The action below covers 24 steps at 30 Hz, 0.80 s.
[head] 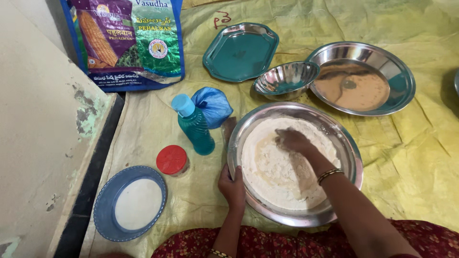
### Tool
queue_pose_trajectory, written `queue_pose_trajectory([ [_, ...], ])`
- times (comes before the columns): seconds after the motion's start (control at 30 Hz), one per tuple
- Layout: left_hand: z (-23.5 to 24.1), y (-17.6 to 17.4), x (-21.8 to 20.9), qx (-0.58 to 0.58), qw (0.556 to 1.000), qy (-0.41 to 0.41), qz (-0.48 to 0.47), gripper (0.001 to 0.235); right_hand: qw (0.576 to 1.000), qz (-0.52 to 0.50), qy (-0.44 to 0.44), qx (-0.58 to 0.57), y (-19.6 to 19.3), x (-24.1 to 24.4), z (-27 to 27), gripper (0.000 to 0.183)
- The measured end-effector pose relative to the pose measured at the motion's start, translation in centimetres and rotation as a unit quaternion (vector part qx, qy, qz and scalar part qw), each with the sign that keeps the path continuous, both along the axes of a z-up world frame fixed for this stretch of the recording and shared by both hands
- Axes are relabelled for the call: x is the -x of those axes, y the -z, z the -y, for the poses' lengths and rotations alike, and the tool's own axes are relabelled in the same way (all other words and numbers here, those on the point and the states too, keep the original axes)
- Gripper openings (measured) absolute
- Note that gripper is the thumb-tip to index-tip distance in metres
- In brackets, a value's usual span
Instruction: The person kneads a white dough mixture in a large metal bowl using their right hand. They add water from a blue bottle and continue mixing until the dough becomes more cohesive.
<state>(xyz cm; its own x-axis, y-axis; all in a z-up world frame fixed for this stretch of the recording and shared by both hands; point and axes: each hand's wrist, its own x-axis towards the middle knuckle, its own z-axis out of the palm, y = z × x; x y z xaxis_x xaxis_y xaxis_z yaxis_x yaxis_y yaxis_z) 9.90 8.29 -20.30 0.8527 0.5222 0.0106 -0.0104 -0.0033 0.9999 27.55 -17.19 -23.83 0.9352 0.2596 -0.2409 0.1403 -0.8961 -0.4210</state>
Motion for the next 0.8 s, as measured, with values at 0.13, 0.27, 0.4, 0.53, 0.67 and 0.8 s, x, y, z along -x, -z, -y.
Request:
queue_pose_trajectory([
  [0.13,0.0,0.4,-0.1,0.002,1.0,-0.005,0.01,0.039,0.996,-0.065,0.003,0.065,-1.6,3.1,-3.8,0.047],
  [0.27,-0.1,0.5,-0.1,-0.004,1.0,-0.004,0.008,0.038,0.992,-0.087,-0.023,0.093,-4.6,8.1,-4.9,0.044],
  [0.4,-0.1,0.4,0.0,0.005,1.0,-0.001,0.012,0.039,0.981,-0.077,-0.084,0.155,-7.6,13.3,-4.0,0.045],
  [0.53,0.0,0.2,0.1,0.031,1.0,0.005,-0.002,0.041,0.978,-0.107,-0.048,0.172,-10.5,15.7,-0.9,0.044],
  [0.67,0.0,-0.3,0.3,0.041,0.999,0.008,-0.02,0.042,0.978,-0.11,-0.024,0.176,-11.6,16.9,1.8,0.047],
  [0.8,0.0,-0.4,0.2,0.027,1.0,0.007,-0.011,0.042,0.973,-0.147,-0.041,0.175,-9.2,17.5,1.0,0.038],
])
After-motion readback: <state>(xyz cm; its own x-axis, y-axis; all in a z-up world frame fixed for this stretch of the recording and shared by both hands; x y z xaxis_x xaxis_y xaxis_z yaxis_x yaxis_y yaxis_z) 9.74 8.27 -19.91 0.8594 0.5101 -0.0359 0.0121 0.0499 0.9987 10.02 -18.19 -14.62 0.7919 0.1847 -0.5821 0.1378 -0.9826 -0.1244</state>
